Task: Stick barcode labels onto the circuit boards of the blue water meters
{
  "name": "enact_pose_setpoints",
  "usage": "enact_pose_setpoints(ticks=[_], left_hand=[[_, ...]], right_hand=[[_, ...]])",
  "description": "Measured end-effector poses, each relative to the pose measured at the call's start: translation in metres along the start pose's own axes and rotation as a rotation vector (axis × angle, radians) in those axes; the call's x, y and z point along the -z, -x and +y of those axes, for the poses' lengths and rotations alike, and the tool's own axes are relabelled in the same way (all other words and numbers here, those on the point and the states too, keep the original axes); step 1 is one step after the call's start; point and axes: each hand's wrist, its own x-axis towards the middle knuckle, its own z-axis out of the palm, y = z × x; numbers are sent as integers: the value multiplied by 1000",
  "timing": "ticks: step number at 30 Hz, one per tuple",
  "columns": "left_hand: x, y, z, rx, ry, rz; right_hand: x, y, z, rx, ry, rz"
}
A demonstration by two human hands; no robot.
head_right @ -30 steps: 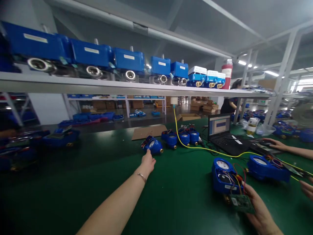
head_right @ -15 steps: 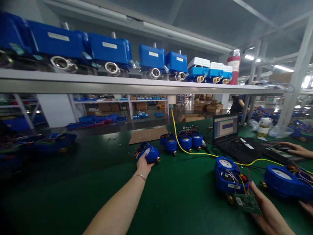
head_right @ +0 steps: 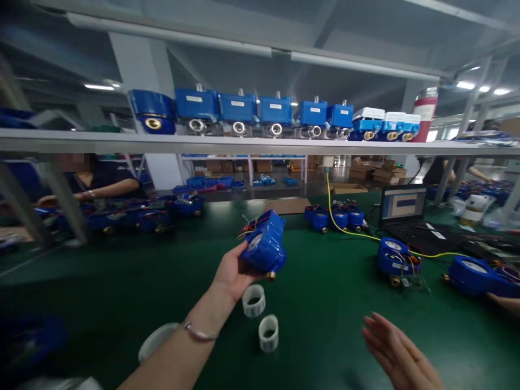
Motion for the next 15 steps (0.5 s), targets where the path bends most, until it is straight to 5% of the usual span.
enact_pose_setpoints(ticks=[4,8,11,15], left_hand=[[91,107,-6,200,-111,1],[175,173,-18,320,-194,-73],[211,189,-18,333,-261,-198],[221,172,-11,390,-407,-336]], right_hand=[[-100,83,45,22,-54,-231],[-136,146,105,-32,30,-391],[-141,174,148,3,90,-481],[-139,186,177,139,286,-458]])
